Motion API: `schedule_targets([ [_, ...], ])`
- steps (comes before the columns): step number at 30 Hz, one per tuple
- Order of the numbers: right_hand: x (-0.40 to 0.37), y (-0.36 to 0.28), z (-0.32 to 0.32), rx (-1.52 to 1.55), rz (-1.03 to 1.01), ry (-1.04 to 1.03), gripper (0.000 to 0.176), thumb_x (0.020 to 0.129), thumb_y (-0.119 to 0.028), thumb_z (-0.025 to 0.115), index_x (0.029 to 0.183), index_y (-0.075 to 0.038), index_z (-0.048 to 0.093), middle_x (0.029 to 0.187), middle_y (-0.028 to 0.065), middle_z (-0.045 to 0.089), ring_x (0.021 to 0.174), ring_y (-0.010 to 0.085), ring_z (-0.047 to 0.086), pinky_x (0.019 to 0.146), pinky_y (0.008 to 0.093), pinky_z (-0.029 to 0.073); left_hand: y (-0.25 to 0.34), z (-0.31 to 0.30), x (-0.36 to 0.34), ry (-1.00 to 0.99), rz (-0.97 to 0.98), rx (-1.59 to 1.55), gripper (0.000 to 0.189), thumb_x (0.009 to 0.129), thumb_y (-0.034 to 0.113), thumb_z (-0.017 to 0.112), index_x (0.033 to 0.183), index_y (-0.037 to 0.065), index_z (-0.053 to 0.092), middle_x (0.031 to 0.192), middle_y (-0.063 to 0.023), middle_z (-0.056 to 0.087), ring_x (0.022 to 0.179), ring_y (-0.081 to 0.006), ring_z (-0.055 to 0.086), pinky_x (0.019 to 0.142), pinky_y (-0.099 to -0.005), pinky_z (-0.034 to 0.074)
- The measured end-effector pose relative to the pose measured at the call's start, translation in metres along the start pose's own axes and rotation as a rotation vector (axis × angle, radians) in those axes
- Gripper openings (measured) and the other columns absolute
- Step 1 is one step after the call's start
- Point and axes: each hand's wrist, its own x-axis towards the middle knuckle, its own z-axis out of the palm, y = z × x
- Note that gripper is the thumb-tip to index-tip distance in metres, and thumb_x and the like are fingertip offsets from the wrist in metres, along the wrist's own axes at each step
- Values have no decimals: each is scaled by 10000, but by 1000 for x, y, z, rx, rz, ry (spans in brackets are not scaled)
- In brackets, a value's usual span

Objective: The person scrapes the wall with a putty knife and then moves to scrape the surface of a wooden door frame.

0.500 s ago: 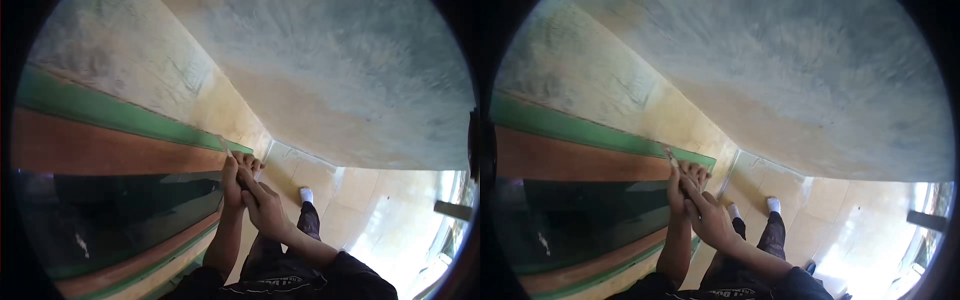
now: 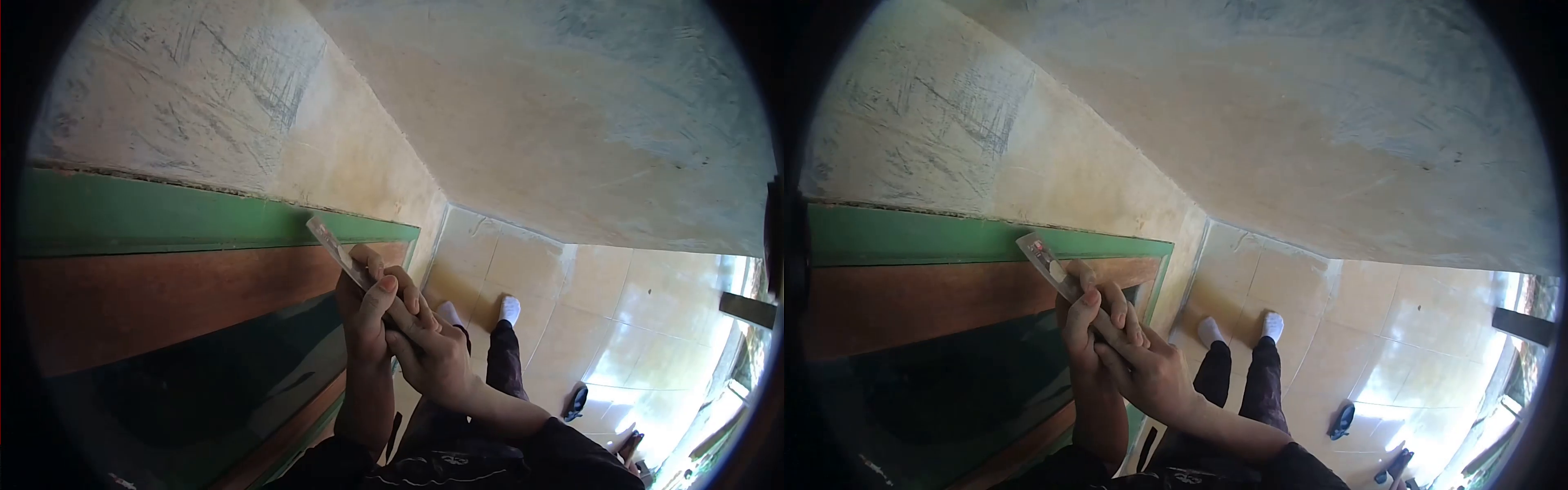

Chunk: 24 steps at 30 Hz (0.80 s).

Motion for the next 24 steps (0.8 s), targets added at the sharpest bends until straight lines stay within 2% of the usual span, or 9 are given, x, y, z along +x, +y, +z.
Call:
schedule_targets([
  [2, 0, -3, 1, 110, 180, -140, 461, 776, -69, 676, 1229, -102, 595, 945, 214, 623, 832, 376, 641, 753, 412, 514, -3, -4, 1, 54, 36, -104, 164, 872, 114, 520, 882, 71, 362, 559, -85, 422, 410, -175, 468, 378, -324, 506],
  [6, 2, -2, 7, 86, 147, -133, 468, 777, -50, 657, 1238, -70, 580, 1008, 260, 615, 873, 397, 641, 764, 408, 517, -5, -9, 3, 76, 10, -141, 152, 853, 96, 513, 860, 69, 364, 560, -65, 404, 385, -142, 405, 360, -301, 483],
  [8, 2, -1, 9, -59, 8, 0, 435, 816, -126, 656, 1244, -124, 581, 1007, 228, 611, 773, 311, 660, 611, 371, 562, -3, -4, 5, 22, -36, -146, 157, 854, 98, 517, 860, 67, 363, 559, -55, 394, 375, -132, 382, 346, -290, 459],
  [15, 5, 21, 23, 113, -23, 20, 459, 839, -54, 591, 1292, -65, 520, 1223, 313, 510, 996, 348, 631, 745, 379, 551, -5, -11, 9, 51, 83, 125, 202, 905, 161, 546, 875, 60, 373, 589, -43, 415, 411, -105, 404, 379, -264, 420],
  [17, 9, 19, 21, 426, 123, 48, 423, 950, -175, 471, 1312, 45, 446, 1077, 238, 619, 811, 283, 659, 723, 331, 521, -10, -10, 8, 42, 176, 337, 242, 927, 218, 560, 915, 44, 391, 622, -29, 445, 485, -92, 458, 462, -249, 424],
  [18, 10, 20, 19, 428, 124, 52, 423, 950, -175, 471, 1312, 45, 446, 1077, 238, 619, 811, 283, 659, 723, 331, 521, -11, -4, 10, 39, 174, 339, 242, 927, 218, 560, 915, 44, 391, 622, -29, 445, 485, -92, 458, 462, -249, 424],
  [20, 8, 21, 16, 660, 275, 69, 482, 1000, -274, 382, 1347, 60, 373, 884, 104, 597, 605, 147, 555, 548, 247, 458, -8, 9, 13, 146, 125, 421, 250, 937, 238, 558, 954, 32, 418, 669, -26, 503, 569, -72, 492, 536, -229, 414],
  [21, 12, 16, 19, 926, 353, 129, 469, 1004, -270, 391, 1363, 30, 356, 766, 20, 501, 508, 59, 427, 439, 187, 349, -5, -1, 14, 114, 122, 688, 227, 944, 244, 550, 941, 35, 460, 718, -18, 548, 623, -55, 495, 578, -216, 416],
  [24, 20, 15, -6, 1072, 573, -62, 478, 1000, -205, 423, 1396, 30, 292, 840, 27, 536, 597, 40, 482, 497, 199, 401, -5, -12, 21, 101, -30, 655, 230, 947, 260, 548, 884, 42, 517, 758, -18, 588, 631, -46, 494, 587, -208, 417],
])
